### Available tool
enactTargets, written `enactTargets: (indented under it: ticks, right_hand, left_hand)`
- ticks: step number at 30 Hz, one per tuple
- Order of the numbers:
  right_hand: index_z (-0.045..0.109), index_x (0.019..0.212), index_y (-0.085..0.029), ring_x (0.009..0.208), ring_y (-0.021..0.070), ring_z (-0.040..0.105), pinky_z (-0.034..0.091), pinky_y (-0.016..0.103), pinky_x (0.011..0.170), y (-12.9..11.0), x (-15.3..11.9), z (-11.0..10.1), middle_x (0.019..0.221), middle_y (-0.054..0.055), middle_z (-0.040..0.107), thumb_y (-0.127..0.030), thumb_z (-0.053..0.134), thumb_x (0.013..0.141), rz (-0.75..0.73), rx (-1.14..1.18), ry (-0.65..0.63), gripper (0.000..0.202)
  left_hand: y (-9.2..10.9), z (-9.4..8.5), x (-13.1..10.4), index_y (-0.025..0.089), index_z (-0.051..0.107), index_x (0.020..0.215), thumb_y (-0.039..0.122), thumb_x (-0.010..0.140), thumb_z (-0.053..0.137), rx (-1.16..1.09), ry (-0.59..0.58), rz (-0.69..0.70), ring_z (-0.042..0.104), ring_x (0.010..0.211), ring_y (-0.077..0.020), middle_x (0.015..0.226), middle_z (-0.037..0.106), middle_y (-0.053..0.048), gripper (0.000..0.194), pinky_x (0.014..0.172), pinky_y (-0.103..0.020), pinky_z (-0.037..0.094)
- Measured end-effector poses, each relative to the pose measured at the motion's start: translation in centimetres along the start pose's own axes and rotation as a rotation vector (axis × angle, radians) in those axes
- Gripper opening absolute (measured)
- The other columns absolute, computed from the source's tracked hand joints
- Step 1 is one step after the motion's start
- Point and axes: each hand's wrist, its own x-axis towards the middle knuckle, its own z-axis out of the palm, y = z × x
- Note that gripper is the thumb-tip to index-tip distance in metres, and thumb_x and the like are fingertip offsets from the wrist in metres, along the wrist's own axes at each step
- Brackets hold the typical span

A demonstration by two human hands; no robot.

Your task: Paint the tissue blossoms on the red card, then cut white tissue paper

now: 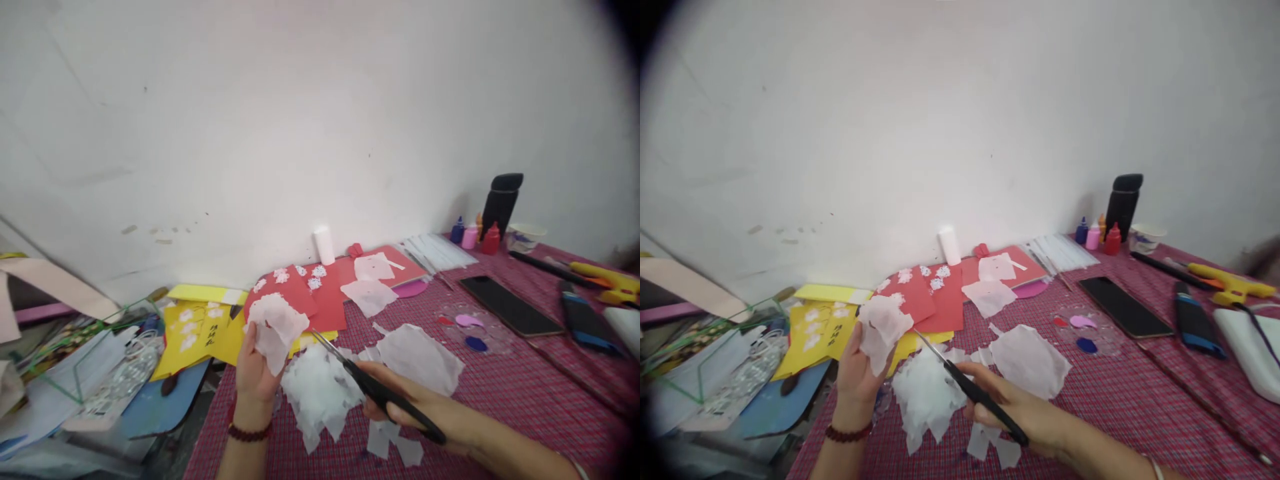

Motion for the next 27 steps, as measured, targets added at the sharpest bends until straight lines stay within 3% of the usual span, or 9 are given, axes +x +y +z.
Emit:
enactTargets:
  ticks: [3, 9, 12, 16, 19, 23, 27]
  right_hand:
    - [0.047, 0.136, -0.028, 0.092, 0.0185, 0.05, 0.039, 0.032, 0.083, -0.4, 1.2, 0.2, 0.109, 0.006, 0.051, -0.062, 0.067, 0.073, 0.018, 0.073, -0.01, 0.075]
    - [0.046, 0.138, -0.024, 0.077, 0.0154, 0.045, 0.037, 0.027, 0.069, -0.1, 1.5, 0.1, 0.087, 0.003, 0.05, -0.065, 0.068, 0.069, -0.023, 0.09, 0.016, 0.083]
    - [0.046, 0.138, -0.024, 0.074, 0.0143, 0.046, 0.037, 0.026, 0.066, 0.3, 1.2, 0.1, 0.086, 0.002, 0.05, -0.063, 0.069, 0.07, -0.026, 0.122, 0.028, 0.081]
    - [0.047, 0.136, -0.022, 0.068, 0.011, 0.047, 0.037, 0.023, 0.061, 0.6, 1.0, 0.0, 0.084, 0.001, 0.049, -0.064, 0.067, 0.071, -0.029, 0.136, 0.031, 0.08]
    - [0.046, 0.137, -0.022, 0.064, 0.0092, 0.047, 0.036, 0.021, 0.059, 1.0, 1.1, -0.3, 0.083, 0.0, 0.05, -0.062, 0.068, 0.072, -0.019, 0.147, 0.038, 0.08]
    - [0.046, 0.137, -0.023, 0.064, 0.0093, 0.045, 0.036, 0.021, 0.058, 2.1, 1.6, -1.0, 0.082, -0.001, 0.05, -0.055, 0.072, 0.073, -0.058, 0.101, 0.066, 0.076]
    - [0.046, 0.137, -0.027, 0.076, 0.0142, 0.047, 0.038, 0.024, 0.065, 2.9, 2.0, -1.6, 0.094, 0.002, 0.055, -0.047, 0.071, 0.076, -0.121, 0.026, 0.078, 0.069]
  left_hand:
    - [-0.9, -0.3, -0.1, 0.014, 0.066, 0.117, 0.033, 0.102, 0.021, 0.018, 0.089, -0.032, 0.06, 0.116, -0.0191, 0.119, 0.067, -0.01, 0.051, 0.109, -0.032, 0.037]
    - [-3.1, 0.9, 0.2, 0.018, 0.074, 0.097, 0.023, 0.099, 0.034, 0.088, 0.538, -0.046, 0.07, 0.095, -0.017, 0.099, 0.075, -0.008, 0.041, 0.102, -0.03, 0.045]
    - [-3.8, 1.9, 0.7, 0.016, 0.074, 0.092, 0.02, 0.098, 0.034, 0.168, 0.674, -0.028, 0.072, 0.087, -0.0165, 0.092, 0.076, -0.009, 0.041, 0.091, -0.027, 0.053]
    - [-4.8, 2.6, 1.2, 0.013, 0.072, 0.09, 0.016, 0.096, 0.034, 0.286, 0.782, 0.021, 0.072, 0.083, -0.016, 0.089, 0.076, -0.009, 0.039, 0.08, -0.024, 0.057]
    - [-5.5, 2.8, 1.3, 0.012, 0.07, 0.096, 0.016, 0.094, 0.041, 0.348, 0.831, 0.031, 0.071, 0.086, -0.0167, 0.094, 0.075, -0.01, 0.03, 0.081, -0.025, 0.057]
    - [-5.9, 2.8, 1.2, 0.01, 0.07, 0.097, 0.013, 0.086, 0.052, 0.413, 0.839, 0.017, 0.071, 0.085, -0.0196, 0.094, 0.075, -0.011, 0.021, 0.082, -0.029, 0.057]
    - [-5.6, 1.6, 0.6, 0.01, 0.072, 0.086, 0.006, 0.073, 0.06, 0.472, 0.821, -0.043, 0.072, 0.079, -0.0217, 0.085, 0.075, -0.01, 0.018, 0.075, -0.028, 0.059]
